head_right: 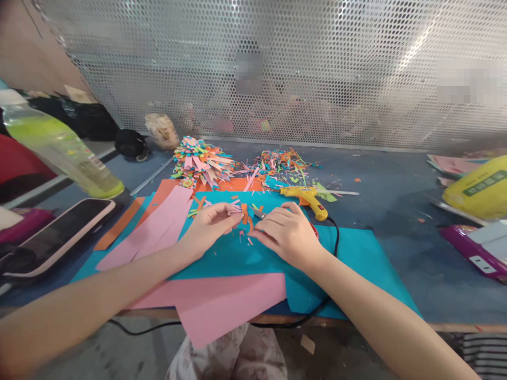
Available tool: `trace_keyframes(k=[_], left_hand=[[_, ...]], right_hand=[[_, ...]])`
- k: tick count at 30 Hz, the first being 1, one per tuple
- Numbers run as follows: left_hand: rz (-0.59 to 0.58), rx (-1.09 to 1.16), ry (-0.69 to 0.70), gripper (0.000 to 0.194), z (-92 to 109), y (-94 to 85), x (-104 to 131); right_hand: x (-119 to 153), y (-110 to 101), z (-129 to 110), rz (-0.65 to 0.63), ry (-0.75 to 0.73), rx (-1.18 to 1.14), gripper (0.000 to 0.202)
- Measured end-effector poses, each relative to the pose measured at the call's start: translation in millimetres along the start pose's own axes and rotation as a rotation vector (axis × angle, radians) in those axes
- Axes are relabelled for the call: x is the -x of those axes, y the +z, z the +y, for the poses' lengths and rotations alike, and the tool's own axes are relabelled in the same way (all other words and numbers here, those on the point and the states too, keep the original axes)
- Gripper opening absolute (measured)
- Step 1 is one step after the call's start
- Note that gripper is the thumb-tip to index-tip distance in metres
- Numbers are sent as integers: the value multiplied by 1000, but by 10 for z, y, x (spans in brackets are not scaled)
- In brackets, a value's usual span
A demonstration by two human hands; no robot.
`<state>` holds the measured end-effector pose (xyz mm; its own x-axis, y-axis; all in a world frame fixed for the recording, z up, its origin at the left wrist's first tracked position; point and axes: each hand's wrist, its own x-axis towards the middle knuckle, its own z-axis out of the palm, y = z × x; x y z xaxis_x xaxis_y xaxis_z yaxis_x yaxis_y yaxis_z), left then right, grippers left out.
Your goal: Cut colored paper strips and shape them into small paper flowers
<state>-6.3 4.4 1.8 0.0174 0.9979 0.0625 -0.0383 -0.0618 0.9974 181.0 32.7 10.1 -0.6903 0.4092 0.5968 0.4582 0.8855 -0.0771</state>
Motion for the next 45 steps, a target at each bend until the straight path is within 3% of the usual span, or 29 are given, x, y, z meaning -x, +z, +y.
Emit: trace_keyframes(k=[5, 23, 32, 36, 45], left_hand=[[-58, -128, 117, 17, -27, -4, 34], [-53, -143, 155, 13, -13, 34, 94], [-58, -172, 151, 15, -19, 23, 78], [-50, -167, 148, 15, -13, 27, 78], [-33, -144, 169, 12, -37, 53, 94]], right_hand=[[18, -4, 9, 62, 13, 63, 20], [10, -17, -13, 64, 56, 76, 33], [0, -58, -47, 75, 185, -131, 19], [-17, -66, -97, 4, 275, -198, 13], [-38, -53, -108, 13, 297, -193, 13]])
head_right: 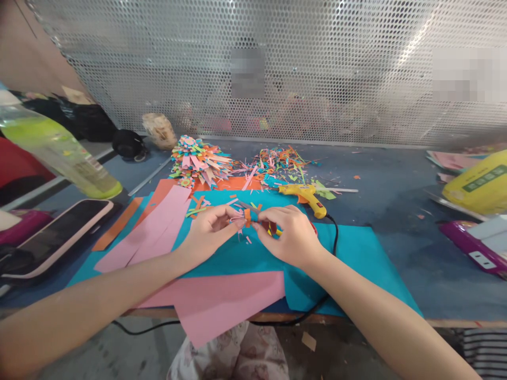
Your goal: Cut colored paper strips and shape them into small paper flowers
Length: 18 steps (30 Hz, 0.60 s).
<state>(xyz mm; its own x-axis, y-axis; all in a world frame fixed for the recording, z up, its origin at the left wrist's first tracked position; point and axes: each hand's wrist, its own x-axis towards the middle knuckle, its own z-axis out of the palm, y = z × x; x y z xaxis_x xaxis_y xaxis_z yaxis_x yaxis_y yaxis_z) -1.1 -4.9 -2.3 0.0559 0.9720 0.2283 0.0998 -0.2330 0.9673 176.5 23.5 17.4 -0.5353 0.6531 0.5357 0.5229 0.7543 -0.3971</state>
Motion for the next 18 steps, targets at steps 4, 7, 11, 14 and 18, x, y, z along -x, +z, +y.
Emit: trace_keyframes(k=[4, 7, 11, 14, 18], left_hand=[[3, 4, -10, 13, 6, 4, 3], [-5, -1, -18, 14, 6, 8, -1], [-7, -8, -17, 13, -3, 13, -5], [-5, -5, -24, 13, -5, 9, -7], [10, 29, -71, 17, 13, -6, -32]], right_hand=[[2, -1, 6, 16, -20, 11, 12], [4, 6, 13, 25, -27, 16, 11], [2, 9, 17, 23, -25, 31, 11], [2, -5, 12, 7, -12, 26, 12], [13, -37, 4, -7, 6, -62, 12]])
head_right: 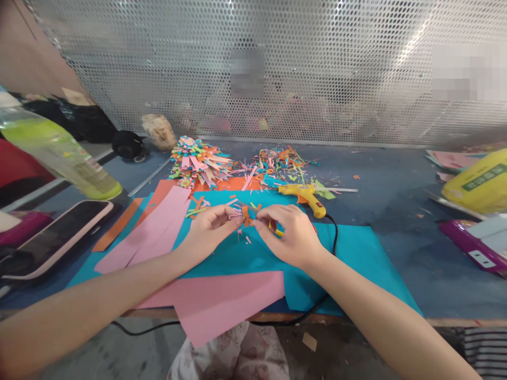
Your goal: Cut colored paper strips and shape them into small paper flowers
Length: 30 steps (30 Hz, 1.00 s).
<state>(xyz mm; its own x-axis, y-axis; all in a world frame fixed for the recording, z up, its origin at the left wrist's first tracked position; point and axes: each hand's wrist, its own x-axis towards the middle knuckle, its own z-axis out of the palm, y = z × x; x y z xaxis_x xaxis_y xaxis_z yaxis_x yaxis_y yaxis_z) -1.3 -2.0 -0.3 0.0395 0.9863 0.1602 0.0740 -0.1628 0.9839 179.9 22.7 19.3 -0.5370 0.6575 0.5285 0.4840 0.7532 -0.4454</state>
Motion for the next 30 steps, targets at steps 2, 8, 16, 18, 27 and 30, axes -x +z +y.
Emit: trace_keyframes(k=[2, 8, 16, 18, 27, 30], left_hand=[[20, 49, -64, 19, 15, -1, -20], [-37, 418, -310, 20, -9, -9, -75], [-217, 717, -657, 15, -43, -25, -92], [-261, 734, -658, 20, -27, -10, -70], [-402, 364, -562, 61, 25, -94, -91], [-225, 262, -332, 39, 76, -138, -98]], right_hand=[[4, -10, 3, 27, 4, -55, 12], [-22, -20, 68, 187, -9, 10, 11], [-21, 25, 103, 55, -225, 20, 23], [-16, 43, 87, 46, -260, 17, 18], [-47, -6, 9, 56, -63, -199, 5], [-44, -26, 20, -10, -3, -250, 6]])
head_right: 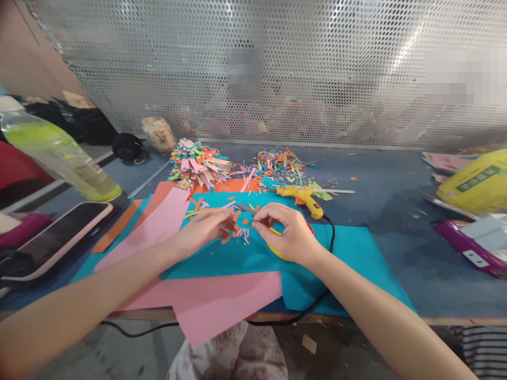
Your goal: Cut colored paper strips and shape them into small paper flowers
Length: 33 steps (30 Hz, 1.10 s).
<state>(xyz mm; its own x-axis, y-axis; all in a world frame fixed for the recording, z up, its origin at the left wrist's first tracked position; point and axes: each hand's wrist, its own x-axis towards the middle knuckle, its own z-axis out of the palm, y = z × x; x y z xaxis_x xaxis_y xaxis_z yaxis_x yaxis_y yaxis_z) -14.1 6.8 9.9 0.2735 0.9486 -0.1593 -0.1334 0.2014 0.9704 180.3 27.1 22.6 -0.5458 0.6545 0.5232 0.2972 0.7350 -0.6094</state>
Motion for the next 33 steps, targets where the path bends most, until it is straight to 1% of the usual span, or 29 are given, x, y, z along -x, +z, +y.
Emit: trace_keyframes(k=[2, 3, 7, 12, 17, 20, 25, 33], left_hand=[[59, -51, 149, 24, 53, 3, 29], [65, -75, 188, 22, 81, 9, 44], [86, -162, 216, 20, 146, 32, 84], [66, -232, 305, 20, 94, 13, 65], [63, -310, 338, 22, 50, -25, 61], [57, -328, 332, 22, 45, -39, 64], [85, -363, 334, 20, 39, -42, 57], [94, -362, 349, 19, 28, -45, 54]], right_hand=[[8, -8, 12, -38, 28, -16, 6], [12, -11, 19, -55, 37, -17, 5], [27, -16, 31, -84, 50, -8, 5], [36, -14, 30, -96, 27, -5, 4], [42, -8, 46, -119, 3, -10, 4], [50, -13, 59, -130, 2, -6, 4], [56, -24, 61, -150, 5, -4, 4], [48, -29, 59, -136, -6, -3, 4]])
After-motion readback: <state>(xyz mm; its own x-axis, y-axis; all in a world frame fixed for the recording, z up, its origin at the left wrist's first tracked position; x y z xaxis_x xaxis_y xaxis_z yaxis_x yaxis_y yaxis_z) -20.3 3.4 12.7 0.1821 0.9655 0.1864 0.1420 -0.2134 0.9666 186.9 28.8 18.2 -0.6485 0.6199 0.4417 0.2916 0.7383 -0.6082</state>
